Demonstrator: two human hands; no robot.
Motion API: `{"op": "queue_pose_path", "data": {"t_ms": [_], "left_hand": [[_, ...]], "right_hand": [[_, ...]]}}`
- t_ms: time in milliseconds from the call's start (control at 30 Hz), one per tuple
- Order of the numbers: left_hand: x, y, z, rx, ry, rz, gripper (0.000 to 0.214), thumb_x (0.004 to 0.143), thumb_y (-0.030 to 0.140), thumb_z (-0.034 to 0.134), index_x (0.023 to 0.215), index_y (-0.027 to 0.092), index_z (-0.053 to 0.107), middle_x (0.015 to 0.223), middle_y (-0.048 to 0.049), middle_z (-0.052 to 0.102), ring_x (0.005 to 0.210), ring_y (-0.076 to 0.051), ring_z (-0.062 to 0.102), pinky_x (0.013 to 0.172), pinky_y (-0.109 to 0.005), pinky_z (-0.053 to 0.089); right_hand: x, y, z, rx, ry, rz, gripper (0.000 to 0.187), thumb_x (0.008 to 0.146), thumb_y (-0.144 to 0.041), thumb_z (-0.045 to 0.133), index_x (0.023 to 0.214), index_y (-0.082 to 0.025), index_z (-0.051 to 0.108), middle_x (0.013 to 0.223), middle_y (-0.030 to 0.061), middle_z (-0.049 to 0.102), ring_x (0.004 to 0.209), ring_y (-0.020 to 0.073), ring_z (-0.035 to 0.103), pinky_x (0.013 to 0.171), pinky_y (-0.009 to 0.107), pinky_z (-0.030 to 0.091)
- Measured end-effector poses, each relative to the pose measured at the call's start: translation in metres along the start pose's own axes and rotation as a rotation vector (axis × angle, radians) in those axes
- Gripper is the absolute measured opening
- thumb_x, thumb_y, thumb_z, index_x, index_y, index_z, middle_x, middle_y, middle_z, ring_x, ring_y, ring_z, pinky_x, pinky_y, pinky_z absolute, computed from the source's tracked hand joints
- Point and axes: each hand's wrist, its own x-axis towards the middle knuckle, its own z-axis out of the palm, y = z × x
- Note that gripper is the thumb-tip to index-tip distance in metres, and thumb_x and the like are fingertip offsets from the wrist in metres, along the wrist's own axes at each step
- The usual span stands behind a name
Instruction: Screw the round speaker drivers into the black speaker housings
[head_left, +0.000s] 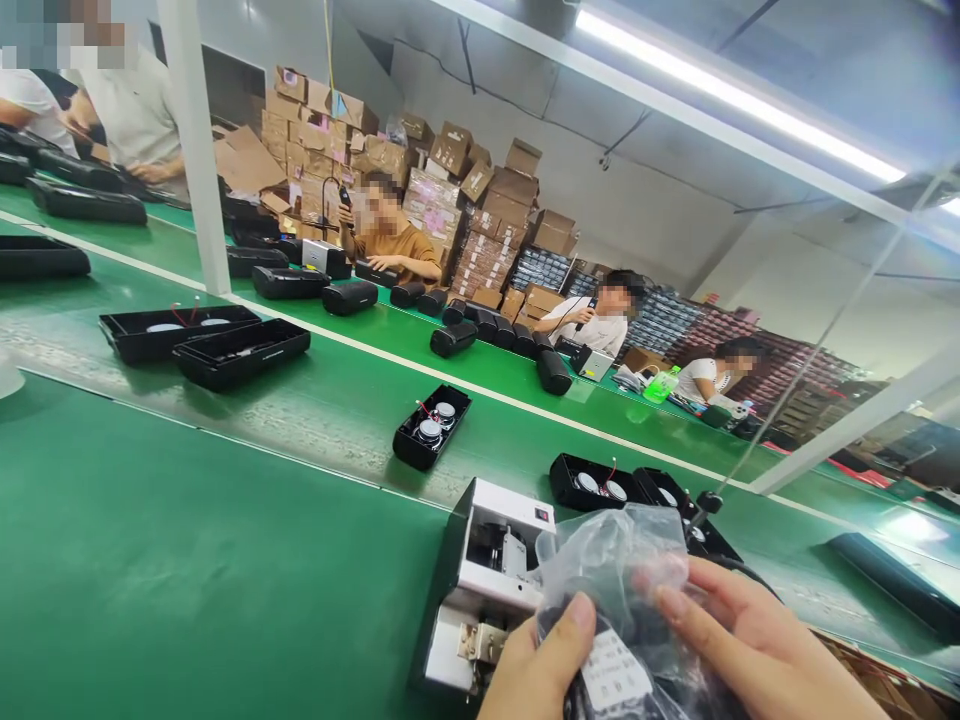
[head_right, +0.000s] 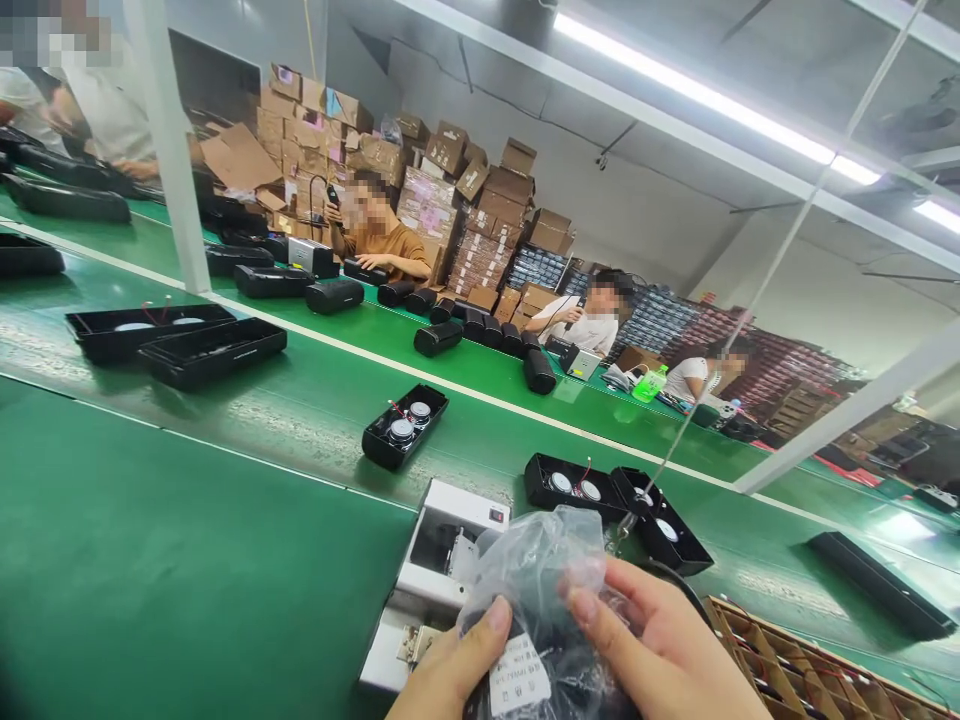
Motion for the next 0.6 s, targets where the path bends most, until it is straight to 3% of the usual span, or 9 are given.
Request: {"op": "queue_pose_path", "data": {"t_ms": [167, 367, 600], "left_hand": [[0.006, -0.005, 0.014, -0.126, 0.009, -0.098, 0.074, 0.085, 0.065, 0.092, 0.131, 0.007, 0.083, 0.126, -0.0234, 0.086, 0.141, -0.049, 0.071, 0.133, -0.059, 0.044], [0.01, -0.016, 0.015, -0.258, 0.029, -0.129, 0.083, 0.084, 0.061, 0.091, 0.146, 0.008, 0.076, 0.136, -0.0239, 0.082, 0.137, -0.051, 0.074, 0.127, -0.063, 0.051], [0.022, -0.021, 0.013, -0.248, 0.057, -0.094, 0.069, 0.079, 0.063, 0.095, 0.131, 0.018, 0.086, 0.142, -0.0211, 0.081, 0.15, -0.05, 0.064, 0.126, -0.053, 0.051]], "right_hand": [[0.015, -0.019, -0.001, 0.042, -0.043, -0.016, 0.046, 0.079, -0.053, 0.099, 0.113, -0.024, 0.088, 0.11, 0.0111, 0.088, 0.097, 0.0364, 0.083, 0.083, 0.041, 0.071], [0.028, -0.023, 0.0, 0.009, -0.026, -0.026, 0.043, 0.074, -0.05, 0.099, 0.105, -0.024, 0.085, 0.101, 0.0109, 0.087, 0.092, 0.0372, 0.082, 0.073, 0.04, 0.07], [0.036, -0.024, -0.007, 0.028, 0.039, 0.017, 0.045, 0.064, -0.046, 0.103, 0.097, -0.023, 0.081, 0.103, 0.0106, 0.087, 0.091, 0.0361, 0.081, 0.062, 0.034, 0.066]]}}
